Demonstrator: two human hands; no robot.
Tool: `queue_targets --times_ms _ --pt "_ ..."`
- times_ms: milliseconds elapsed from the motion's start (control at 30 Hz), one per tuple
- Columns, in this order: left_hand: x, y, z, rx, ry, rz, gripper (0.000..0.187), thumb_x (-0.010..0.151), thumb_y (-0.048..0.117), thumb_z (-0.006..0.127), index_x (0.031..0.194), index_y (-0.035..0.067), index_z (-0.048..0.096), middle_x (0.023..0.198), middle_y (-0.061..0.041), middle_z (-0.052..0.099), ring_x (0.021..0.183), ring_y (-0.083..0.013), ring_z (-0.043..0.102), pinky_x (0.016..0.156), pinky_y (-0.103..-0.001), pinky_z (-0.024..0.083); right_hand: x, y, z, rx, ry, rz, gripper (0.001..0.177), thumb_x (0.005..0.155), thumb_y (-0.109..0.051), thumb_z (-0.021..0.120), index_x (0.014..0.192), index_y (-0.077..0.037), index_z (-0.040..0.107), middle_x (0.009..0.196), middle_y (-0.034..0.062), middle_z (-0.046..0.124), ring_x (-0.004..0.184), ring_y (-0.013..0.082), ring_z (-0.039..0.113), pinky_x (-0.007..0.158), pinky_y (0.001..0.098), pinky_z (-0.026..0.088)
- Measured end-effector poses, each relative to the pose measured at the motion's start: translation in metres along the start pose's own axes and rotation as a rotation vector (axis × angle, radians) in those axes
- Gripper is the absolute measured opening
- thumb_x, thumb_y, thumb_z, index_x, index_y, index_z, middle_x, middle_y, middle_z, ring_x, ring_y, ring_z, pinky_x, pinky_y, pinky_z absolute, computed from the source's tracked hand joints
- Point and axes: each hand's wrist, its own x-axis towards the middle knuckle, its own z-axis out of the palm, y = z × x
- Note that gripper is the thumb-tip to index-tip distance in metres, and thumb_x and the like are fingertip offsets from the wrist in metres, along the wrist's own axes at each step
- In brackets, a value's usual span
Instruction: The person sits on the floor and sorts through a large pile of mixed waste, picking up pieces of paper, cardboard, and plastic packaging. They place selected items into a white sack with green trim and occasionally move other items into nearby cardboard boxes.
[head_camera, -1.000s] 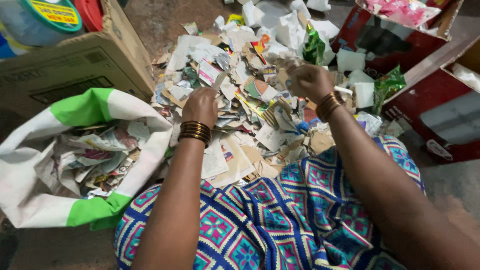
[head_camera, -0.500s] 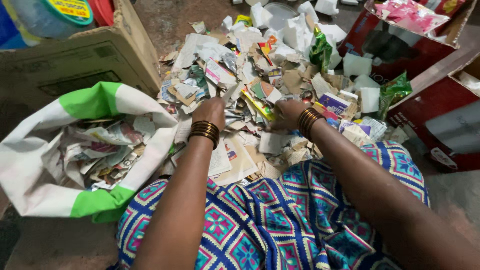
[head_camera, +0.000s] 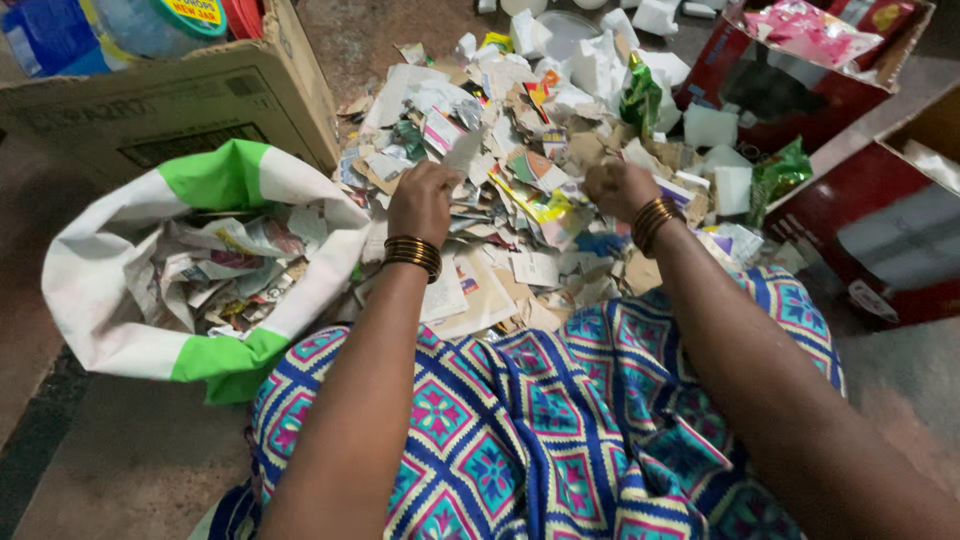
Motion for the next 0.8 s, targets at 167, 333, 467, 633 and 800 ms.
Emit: queue_targets --times_ms 167,333,467,633,800 --pt "-0.013 0.021 0.028 0.179 -0.164 0.177 0.040 0.072 0.010 0.075 0.112 0.012 0.076 0.109 -0.009 0.070 0.105 -0.0299 0.060 0.091 -0.045 0.050 -0.005 0.000 -0.011 0.166 0.242 0.087 0.036 0.085 -0.006 0.066 0.121 -0.002 0.067 0.100 0.0195 0.075 0.090 0.0275 0.074 0.078 0.0391 0.058" --pt "-0.014 0.021 0.053 0.563 -0.281 0.235 0.033 0.078 0.010 0.070 0.108 0.020 0.079 0.106 -0.004 0.071 0.113 -0.0253 0.057 0.097 -0.052 0.047 -0.007 -0.004 -0.008 0.145 0.181 0.059 0.038 0.084 -0.004 0.063 0.121 0.000 0.068 0.100 0.0205 0.075 0.090 0.0271 0.074 0.080 0.0394 0.058" --pt "-0.011 0.010 0.046 0.431 -0.362 0.085 0.015 0.090 0.017 0.069 0.099 0.017 0.081 0.105 -0.003 0.073 0.115 -0.0246 0.060 0.101 -0.048 0.048 -0.002 0.002 0.000 0.183 0.123 0.143 0.031 0.088 -0.006 0.061 0.117 -0.001 0.068 0.097 0.0191 0.075 0.087 0.0249 0.075 0.078 0.0393 0.058" --pt "0.000 0.006 0.027 0.003 -0.057 0.073 0.014 0.090 0.020 0.069 0.093 0.012 0.080 0.103 -0.009 0.075 0.103 -0.0312 0.064 0.092 -0.045 0.051 0.009 0.019 0.009 0.114 0.211 -0.041 0.023 0.087 -0.008 0.065 0.109 0.000 0.068 0.094 0.0214 0.073 0.085 0.0323 0.072 0.078 0.0403 0.057" --pt "-0.006 0.008 0.010 -0.100 0.060 -0.093 0.017 0.095 0.020 0.068 0.096 0.006 0.078 0.097 -0.016 0.072 0.098 -0.0381 0.066 0.088 -0.046 0.053 0.002 0.018 0.031 0.032 0.186 -0.011 0.023 0.085 -0.023 0.074 0.101 -0.007 0.070 0.091 0.0208 0.072 0.080 0.0374 0.070 0.071 0.0453 0.056"
